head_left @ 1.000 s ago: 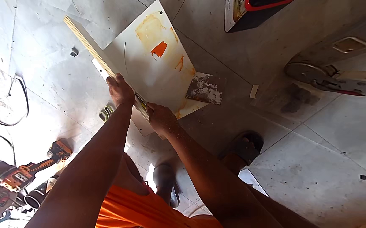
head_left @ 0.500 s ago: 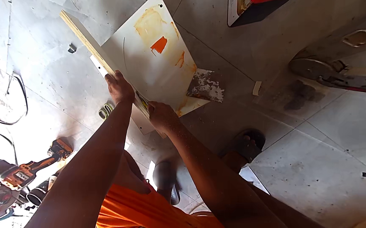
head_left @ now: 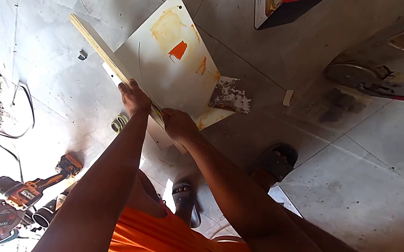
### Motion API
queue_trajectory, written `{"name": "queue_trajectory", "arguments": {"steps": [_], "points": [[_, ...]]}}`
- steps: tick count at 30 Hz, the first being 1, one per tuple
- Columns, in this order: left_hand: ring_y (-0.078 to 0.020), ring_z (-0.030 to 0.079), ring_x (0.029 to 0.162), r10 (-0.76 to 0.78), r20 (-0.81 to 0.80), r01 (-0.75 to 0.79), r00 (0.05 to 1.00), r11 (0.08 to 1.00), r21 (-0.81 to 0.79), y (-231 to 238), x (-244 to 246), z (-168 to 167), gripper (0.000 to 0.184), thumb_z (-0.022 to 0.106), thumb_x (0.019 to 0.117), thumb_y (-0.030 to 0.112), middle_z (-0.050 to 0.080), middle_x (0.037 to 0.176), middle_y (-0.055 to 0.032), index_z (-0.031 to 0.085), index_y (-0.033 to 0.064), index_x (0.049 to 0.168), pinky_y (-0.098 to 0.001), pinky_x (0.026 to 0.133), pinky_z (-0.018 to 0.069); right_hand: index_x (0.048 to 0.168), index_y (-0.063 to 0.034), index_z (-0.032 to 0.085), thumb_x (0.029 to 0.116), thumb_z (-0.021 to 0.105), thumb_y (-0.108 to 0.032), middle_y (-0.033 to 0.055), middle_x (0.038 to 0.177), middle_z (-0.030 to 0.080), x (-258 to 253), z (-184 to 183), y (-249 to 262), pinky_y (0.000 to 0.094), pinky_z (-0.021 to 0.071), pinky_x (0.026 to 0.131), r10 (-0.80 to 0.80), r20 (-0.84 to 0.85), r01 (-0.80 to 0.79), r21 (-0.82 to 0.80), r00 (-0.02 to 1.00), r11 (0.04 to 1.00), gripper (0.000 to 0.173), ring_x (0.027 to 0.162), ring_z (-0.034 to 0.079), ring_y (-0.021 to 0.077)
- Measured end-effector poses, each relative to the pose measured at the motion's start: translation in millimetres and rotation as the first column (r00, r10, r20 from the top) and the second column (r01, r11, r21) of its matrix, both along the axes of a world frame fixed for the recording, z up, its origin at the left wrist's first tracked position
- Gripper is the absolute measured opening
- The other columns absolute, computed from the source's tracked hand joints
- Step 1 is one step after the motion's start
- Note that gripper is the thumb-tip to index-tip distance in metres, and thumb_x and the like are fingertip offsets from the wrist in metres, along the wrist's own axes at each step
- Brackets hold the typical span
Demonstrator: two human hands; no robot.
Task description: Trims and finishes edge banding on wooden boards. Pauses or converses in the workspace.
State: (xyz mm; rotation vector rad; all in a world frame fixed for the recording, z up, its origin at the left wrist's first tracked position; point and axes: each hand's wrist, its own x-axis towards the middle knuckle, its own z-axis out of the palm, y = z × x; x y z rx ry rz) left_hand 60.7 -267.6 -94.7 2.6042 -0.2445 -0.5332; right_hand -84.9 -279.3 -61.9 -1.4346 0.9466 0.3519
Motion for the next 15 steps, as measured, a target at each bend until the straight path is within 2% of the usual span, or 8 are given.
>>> {"name": "queue_trajectory", "arguments": {"steps": [7, 10, 15], "points": [[-0.0234, 0.058, 0.129, -0.017, 0.01, 0.017, 1.0, 1.0, 0.021, 0, 2, -1, 0.047, 0.032, 0.1123, 0.039, 0.061, 0.137, -0.0151, 0.048, 0.0073, 0.144, -0.0467, 0.108, 0.0449, 0.143, -0.0103, 0.06, 0.114, 0.033, -0.028, 0.0148, 0.13, 0.069, -11, -5, 8, 0.0527, 0.0489, 0.103, -0.02, -0.034, 0.021, 0.025, 0.999, 0.999, 0.043, 0.124, 0.063, 0.0298], [-0.0243, 0.058, 0.128, -0.009, 0.003, 0.009, 1.0, 1.0, 0.014, 0, 0, -1, 0.047, 0.033, 0.1121, 0.04, 0.062, 0.135, -0.0157, 0.048, 0.0071, 0.143, -0.0473, 0.107, 0.0452, 0.139, -0.0093, 0.063, 0.1139, 0.036, -0.029, 0.0176, 0.121, 0.071, -25, -5, 21, 0.0536, 0.0524, 0.095, -0.089, -0.025, 0.089, 0.011, 0.996, 0.996, 0.042, 0.113, 0.067, 0.0325], [-0.0263, 0.058, 0.128, -0.013, 0.011, 0.013, 1.0, 1.0, -0.01, 1, 1, -1, 0.048, 0.034, 0.112, 0.038, 0.062, 0.135, -0.0167, 0.047, 0.0055, 0.144, -0.0486, 0.107, 0.0458, 0.14, -0.0108, 0.062, 0.1141, 0.034, -0.029, 0.0168, 0.119, 0.071, -18, -2, 18, 0.0542, 0.0522, 0.094, -0.089, -0.007, 0.089, 0.004, 0.996, 0.996, 0.043, 0.112, 0.068, 0.0321]]}}
